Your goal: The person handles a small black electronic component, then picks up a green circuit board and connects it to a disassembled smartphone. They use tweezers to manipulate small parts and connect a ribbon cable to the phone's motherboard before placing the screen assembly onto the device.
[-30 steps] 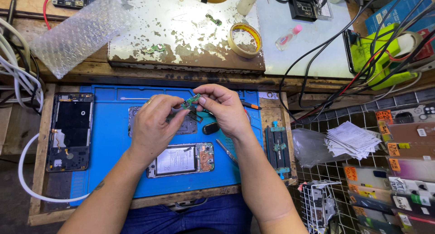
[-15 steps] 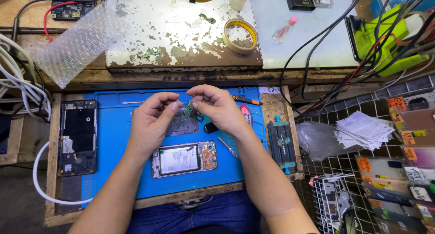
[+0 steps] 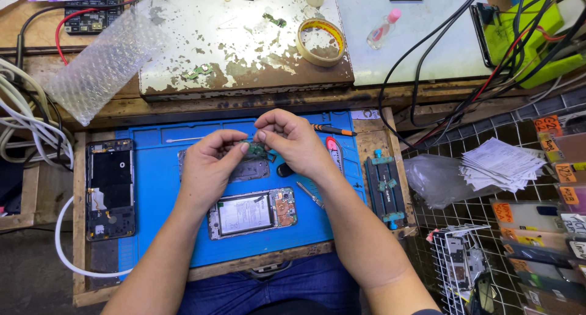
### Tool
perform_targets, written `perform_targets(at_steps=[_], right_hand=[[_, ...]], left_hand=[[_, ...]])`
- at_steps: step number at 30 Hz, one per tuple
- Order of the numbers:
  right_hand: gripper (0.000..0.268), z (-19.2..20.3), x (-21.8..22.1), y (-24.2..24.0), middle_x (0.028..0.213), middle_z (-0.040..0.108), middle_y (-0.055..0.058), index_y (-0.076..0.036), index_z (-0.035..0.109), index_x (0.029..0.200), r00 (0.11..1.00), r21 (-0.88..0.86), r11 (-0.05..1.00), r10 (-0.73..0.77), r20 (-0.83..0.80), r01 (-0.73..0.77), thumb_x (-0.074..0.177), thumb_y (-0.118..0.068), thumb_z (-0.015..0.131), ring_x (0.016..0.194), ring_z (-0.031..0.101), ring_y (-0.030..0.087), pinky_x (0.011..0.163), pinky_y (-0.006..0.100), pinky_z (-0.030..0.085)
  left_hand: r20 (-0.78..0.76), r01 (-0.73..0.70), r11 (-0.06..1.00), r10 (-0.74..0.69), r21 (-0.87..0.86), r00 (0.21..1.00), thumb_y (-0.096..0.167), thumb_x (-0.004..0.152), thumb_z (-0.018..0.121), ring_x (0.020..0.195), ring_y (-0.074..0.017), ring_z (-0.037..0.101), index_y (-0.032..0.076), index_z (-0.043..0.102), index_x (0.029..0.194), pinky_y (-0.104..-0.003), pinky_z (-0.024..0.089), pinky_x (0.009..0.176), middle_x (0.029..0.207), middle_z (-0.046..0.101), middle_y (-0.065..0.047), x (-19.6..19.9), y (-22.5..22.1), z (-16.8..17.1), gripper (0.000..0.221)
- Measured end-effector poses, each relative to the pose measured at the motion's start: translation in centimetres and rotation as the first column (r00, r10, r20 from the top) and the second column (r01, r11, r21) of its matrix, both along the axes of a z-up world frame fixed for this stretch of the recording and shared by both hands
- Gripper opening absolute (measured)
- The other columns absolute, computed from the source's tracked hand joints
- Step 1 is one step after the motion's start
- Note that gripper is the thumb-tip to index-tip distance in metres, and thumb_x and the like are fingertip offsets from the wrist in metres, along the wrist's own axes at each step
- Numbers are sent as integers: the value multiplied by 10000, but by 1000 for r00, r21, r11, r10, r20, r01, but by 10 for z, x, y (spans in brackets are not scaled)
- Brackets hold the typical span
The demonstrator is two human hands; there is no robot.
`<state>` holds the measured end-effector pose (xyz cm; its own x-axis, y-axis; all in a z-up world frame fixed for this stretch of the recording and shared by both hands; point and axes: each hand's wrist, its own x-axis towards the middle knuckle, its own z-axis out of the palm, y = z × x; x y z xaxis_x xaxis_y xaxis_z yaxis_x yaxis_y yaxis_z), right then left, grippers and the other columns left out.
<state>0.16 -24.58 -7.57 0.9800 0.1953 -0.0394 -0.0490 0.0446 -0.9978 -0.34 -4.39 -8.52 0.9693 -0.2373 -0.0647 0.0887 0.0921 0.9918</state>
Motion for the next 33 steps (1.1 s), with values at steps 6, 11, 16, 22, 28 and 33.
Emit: perform_targets(at_steps=[6, 11, 16, 22, 28, 33], right_hand=[[195, 2, -3, 1, 979, 692, 4, 2, 680, 1163, 1000, -36, 999, 17, 6, -16, 986, -79, 689, 867, 625, 54, 754, 229, 527], [264, 8, -5, 1, 998, 676, -4, -2, 651, 1206, 997, 0, 997, 75, -27, -75, 949, -45, 696, 883, 616, 51, 762, 224, 522], [332, 11, -9, 6, 1015, 643, -12, 3, 633, 1242, 995, 21, 995, 95, 12, -95, 919, -6, 713, 914, 576, 51, 816, 221, 519], [300, 14, -10, 6, 1025, 649, -18, 3, 642, 1217, 998, -23, 998, 52, 39, -51, 925, -3, 711, 896, 562, 50, 787, 215, 505], [282, 14, -9, 4, 1029, 644, -6, 0, 641, 1208, 998, -33, 999, 38, 49, -36, 934, -9, 707, 895, 574, 53, 762, 219, 520], [281, 13, -9, 4, 1029, 654, -2, -5, 636, 1206, 999, -33, 999, 34, 42, -33, 934, -10, 708, 888, 589, 53, 744, 219, 526]], left_hand=[[-8, -106, 983, 106, -149, 994, 27, 926, 752, 769, -26, 595, 7, 718, 1089, -171, 499, 702, 885, 689, 21, 6, 5, -12, 168], [-8, -123, 980, 124, -153, 992, 25, 926, 753, 775, -30, 598, 4, 715, 1087, -174, 509, 711, 889, 691, 15, 5, 5, -10, 167], [5, -122, 982, 124, -146, 992, 28, 925, 752, 782, -29, 599, 1, 712, 1084, -175, 514, 716, 898, 693, 14, 5, 4, -7, 166], [116, -80, 997, 77, 18, 990, 41, 919, 754, 796, -24, 610, 13, 722, 1055, -185, 523, 723, 907, 711, 27, -3, 3, 10, 143], [275, -128, 966, 64, 224, 959, 43, 888, 783, 754, -46, 581, 24, 744, 1044, -211, 503, 665, 868, 688, 3, -8, 2, 27, 162], [364, -158, 948, 49, 275, 930, 40, 884, 778, 752, -65, 612, 22, 738, 1047, -224, 521, 669, 878, 713, -17, -9, 2, 34, 169]])
